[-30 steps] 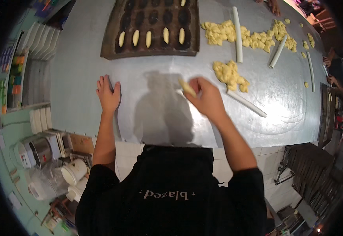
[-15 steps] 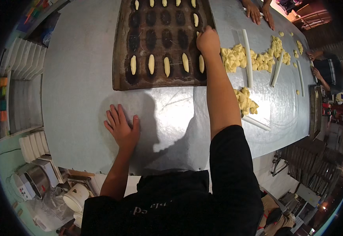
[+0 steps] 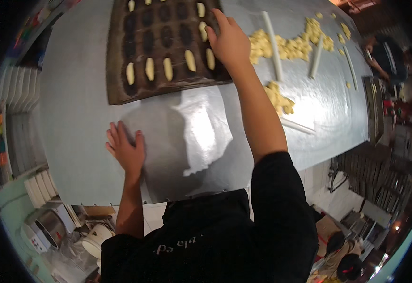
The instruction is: The recorder is seen shaping dough into small rolls and placing them onto a baking tray.
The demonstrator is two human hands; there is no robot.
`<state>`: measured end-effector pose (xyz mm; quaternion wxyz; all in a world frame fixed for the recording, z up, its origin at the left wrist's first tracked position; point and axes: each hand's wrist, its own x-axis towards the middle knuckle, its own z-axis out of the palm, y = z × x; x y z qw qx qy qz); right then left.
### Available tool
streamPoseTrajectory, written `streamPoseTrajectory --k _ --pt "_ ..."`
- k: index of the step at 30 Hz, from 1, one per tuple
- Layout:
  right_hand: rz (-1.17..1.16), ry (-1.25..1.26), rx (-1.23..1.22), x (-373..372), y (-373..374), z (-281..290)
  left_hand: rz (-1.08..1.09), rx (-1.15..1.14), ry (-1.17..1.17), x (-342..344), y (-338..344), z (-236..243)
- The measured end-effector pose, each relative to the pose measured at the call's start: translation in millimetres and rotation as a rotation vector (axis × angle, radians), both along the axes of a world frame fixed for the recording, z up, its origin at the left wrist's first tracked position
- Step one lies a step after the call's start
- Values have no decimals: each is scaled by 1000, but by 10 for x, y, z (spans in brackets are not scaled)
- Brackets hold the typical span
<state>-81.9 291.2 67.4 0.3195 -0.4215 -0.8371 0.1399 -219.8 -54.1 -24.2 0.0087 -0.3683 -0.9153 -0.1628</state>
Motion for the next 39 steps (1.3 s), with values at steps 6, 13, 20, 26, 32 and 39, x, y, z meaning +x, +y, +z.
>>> streamPoseTrajectory --k 6,13,20,26,32,39 --pt "-336 -401 111 2835 -851 -780 -180 316 -1 255 218 58" --pt "-90 -348 -169 3565 -1736 -724 -1020 492 -116 1968 2148 420" --pt "-7 -272 -146 3693 -1693 -758 -1154 96 93 2189 2561 564" --pt "8 -262 -85 3764 -1662 -827 -397 841 -963 2345 1812 1076" --pt "-3 -165 -260 3485 -1644 -607 -986 -98 -135 2491 515 111" --pt "462 -311 -317 2916 -2177 -374 -1029 120 -346 2116 255 79"
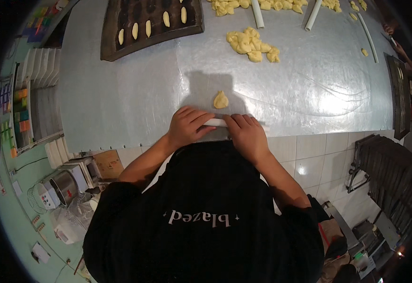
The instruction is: The recorder is seen shaping dough into small rolls and placing them onto a baking tray.
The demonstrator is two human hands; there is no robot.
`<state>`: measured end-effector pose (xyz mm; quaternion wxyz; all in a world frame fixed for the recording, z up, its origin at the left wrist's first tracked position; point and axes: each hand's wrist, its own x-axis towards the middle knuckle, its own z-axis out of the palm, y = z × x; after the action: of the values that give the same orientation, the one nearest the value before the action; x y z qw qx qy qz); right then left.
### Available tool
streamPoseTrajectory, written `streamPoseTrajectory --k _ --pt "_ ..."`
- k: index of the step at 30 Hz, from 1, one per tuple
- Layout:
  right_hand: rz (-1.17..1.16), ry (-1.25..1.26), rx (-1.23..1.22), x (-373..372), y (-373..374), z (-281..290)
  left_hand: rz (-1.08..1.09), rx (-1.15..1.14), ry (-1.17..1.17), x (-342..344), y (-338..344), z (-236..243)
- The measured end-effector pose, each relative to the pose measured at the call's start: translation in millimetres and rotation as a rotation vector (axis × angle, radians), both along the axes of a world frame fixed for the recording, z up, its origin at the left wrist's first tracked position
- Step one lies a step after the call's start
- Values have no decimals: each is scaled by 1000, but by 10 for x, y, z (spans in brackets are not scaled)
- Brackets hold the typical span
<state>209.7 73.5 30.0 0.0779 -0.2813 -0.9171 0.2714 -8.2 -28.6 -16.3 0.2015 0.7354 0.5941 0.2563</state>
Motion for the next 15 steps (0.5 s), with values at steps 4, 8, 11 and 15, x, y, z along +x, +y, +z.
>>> streamPoseTrajectory --k 4,8,11,15 --pt "-177 -65 163 -171 -5 -130 108 247 335 -37 119 12" --pt "-231 -189 335 -429 229 -404 290 22 389 9 458 -28" --pt "-266 -259 465 -702 737 -487 390 12 370 -143 1050 -87" --pt "-407 -161 539 -746 661 -467 438 164 402 -139 972 -161"
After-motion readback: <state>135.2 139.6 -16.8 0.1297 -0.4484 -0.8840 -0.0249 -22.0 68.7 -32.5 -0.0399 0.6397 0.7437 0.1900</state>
